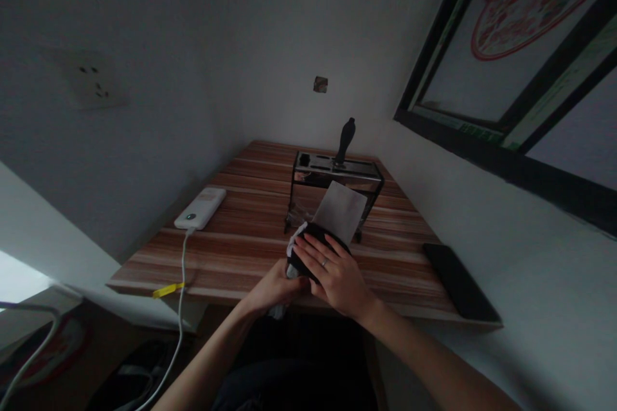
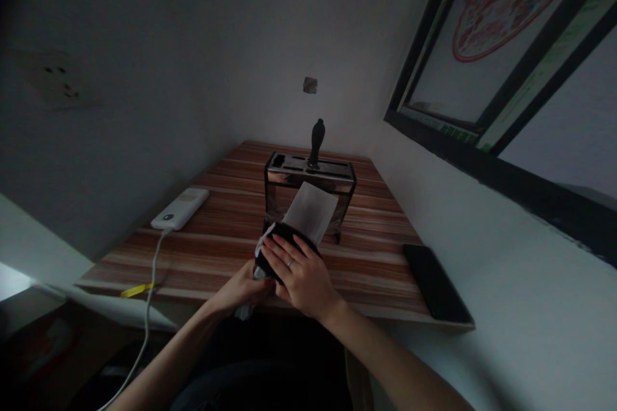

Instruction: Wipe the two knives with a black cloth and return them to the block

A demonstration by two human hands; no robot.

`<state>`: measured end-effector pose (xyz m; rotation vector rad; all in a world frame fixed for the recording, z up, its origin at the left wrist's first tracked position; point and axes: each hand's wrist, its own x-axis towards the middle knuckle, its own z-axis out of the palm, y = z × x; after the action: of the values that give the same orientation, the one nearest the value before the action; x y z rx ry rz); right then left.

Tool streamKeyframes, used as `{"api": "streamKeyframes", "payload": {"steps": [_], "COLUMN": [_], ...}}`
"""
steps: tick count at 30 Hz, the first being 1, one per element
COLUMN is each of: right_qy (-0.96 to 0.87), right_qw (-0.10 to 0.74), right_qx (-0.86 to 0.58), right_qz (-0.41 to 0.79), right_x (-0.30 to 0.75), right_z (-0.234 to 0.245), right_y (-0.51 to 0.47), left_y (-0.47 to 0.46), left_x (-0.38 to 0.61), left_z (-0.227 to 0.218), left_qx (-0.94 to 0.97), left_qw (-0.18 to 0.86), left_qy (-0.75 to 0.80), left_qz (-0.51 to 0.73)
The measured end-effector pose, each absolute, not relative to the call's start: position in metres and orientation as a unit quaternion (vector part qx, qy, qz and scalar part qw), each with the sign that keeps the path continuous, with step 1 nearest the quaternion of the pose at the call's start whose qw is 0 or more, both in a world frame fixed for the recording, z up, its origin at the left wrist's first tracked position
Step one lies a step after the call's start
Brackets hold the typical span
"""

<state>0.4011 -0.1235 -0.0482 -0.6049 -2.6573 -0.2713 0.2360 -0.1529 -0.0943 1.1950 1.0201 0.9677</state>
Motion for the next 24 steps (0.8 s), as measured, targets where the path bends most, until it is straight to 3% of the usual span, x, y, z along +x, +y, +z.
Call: {"api": "streamKeyframes", "payload": {"steps": [24], "right_qy": [-0.933], "right_qw": [0.214], "right_qx": [-0.242], "right_qz": [-0.158], "right_x": [0.429], "right_z": [0.003], "right_y": [-0.058], "left_y": [-0.153], "left_x": [0.235], "left_z": [-0.092], "left_qx": [0.526], "left_qw": [0.632], "left_qy": [0.399], "left_qz": [0.406]}}
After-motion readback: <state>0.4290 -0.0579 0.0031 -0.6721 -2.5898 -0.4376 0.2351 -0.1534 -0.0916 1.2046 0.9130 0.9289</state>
